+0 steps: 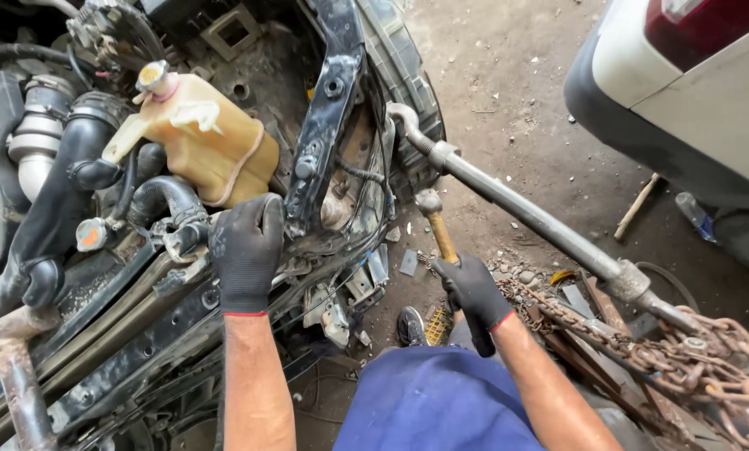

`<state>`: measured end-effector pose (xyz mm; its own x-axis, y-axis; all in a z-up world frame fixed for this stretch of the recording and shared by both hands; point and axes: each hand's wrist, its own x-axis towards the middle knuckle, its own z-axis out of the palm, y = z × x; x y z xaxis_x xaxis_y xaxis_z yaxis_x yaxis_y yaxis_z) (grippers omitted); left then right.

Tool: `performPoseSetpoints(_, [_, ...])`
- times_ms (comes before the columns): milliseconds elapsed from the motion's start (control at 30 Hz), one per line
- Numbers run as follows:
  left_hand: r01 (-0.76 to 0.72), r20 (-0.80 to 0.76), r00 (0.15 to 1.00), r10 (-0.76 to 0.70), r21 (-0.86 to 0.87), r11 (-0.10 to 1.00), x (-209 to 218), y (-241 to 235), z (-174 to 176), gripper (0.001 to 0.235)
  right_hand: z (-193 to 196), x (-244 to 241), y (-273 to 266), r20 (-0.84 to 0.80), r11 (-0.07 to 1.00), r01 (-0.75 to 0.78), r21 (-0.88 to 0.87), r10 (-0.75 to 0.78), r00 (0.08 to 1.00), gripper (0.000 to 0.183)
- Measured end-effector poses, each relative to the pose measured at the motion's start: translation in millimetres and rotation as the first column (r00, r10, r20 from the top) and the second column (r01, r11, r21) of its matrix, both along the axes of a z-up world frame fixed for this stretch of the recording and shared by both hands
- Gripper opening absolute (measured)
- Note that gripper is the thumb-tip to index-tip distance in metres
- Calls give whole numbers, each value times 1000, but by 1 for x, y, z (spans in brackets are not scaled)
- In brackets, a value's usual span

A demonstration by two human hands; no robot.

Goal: The person uses a screwdriver to pry at a component near the front radiator support of a car. They then switch to a hammer, striking the same area repeatedly to loosen or adjust the part.

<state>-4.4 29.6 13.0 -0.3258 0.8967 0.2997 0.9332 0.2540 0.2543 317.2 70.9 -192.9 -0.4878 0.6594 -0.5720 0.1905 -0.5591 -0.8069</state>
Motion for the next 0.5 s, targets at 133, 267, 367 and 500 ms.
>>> performPoseSetpoints(133, [-99, -80, 992, 95, -37, 994, 6, 13, -4, 25, 10, 9, 13, 89, 995, -37, -90, 45, 995, 35])
performPoseSetpoints(267, [-178, -177, 970, 169, -38, 983, 9, 15, -10, 28, 9, 0, 32, -30, 982, -176, -71, 174, 984, 30])
performPoseSetpoints(367, [-152, -88, 985, 147, -49, 987, 8, 12, -4, 34, 52, -39, 59, -196, 968, -248, -40, 236, 952, 27])
performPoseSetpoints(500, [-30, -105, 994, 24, -64, 997, 15, 18, 14, 54, 82, -104, 91, -466, 970, -238, -39, 193, 863, 25])
